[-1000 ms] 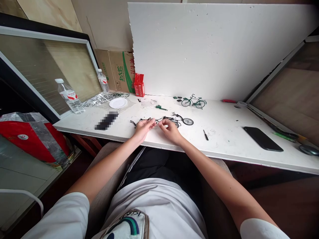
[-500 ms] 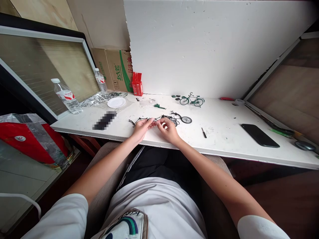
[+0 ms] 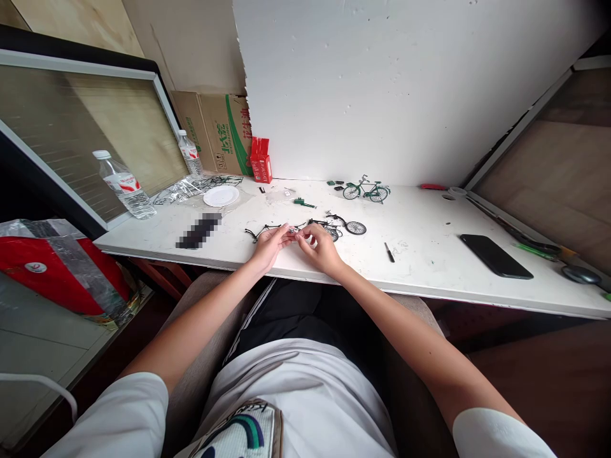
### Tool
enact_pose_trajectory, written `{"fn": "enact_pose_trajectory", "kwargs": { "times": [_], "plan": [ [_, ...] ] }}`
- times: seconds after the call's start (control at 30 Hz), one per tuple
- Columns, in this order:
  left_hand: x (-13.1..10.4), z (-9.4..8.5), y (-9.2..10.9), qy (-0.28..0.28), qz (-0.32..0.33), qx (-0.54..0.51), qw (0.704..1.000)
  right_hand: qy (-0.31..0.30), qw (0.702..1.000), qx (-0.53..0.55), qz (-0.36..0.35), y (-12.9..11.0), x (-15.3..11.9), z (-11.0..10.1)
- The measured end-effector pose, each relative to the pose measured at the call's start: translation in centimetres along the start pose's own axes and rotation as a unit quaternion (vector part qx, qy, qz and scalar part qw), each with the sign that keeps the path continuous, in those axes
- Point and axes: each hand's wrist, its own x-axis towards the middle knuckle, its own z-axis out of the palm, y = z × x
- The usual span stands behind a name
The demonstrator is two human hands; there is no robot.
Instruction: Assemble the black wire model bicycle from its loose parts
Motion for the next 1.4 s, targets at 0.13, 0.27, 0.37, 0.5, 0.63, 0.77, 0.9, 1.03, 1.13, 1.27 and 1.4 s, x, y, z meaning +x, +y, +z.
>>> {"fn": "enact_pose_trajectory", "kwargs": {
  "times": [0.13,0.27,0.37,0.5,0.63,0.77,0.9,1.03,1.13,1.27,1.4],
  "plan": [
    [0.2,-0.3,-0.2,0.001,-0.003,-0.002,1.000,-0.012,0.997,-0.047,-0.068,0.2,0.0,-0.3],
    [0.3,-0.6,-0.2,-0.013,-0.009,0.018,1.000,-0.027,0.993,-0.070,-0.092,0.5,0.1,-0.6],
    [0.4,-0.7,-0.2,-0.023,-0.014,0.037,0.999,-0.033,0.993,-0.069,-0.087,0.7,0.3,-0.9],
    [0.5,-0.8,-0.3,-0.040,-0.010,0.039,0.998,-0.052,0.995,-0.045,-0.066,0.9,0.5,-1.4],
    [0.5,-0.8,-0.3,-0.054,-0.004,0.049,0.997,-0.077,0.996,-0.018,-0.041,0.9,0.6,-1.8],
    [0.4,-0.9,-0.2,-0.074,-0.016,0.058,0.995,-0.072,0.997,0.016,-0.012,0.8,0.7,-2.0],
    [0.3,-1.1,-0.2,-0.094,-0.032,0.060,0.993,-0.059,0.997,0.049,0.015,0.5,0.8,-2.2],
    [0.3,-1.1,-0.2,-0.086,-0.041,0.072,0.993,-0.059,0.992,0.085,0.067,0.2,0.9,-2.5],
    [0.2,-1.0,-0.1,-0.084,-0.046,0.081,0.992,-0.077,0.986,0.114,0.094,0.4,1.1,-2.9],
    [0.1,-1.0,0.0,-0.097,-0.050,0.088,0.990,-0.118,0.980,0.122,0.106,0.7,1.4,-3.5],
    [0.0,-0.9,0.0,-0.102,-0.045,0.095,0.989,-0.148,0.978,0.103,0.108,0.6,1.5,-4.1]
  ]
}}
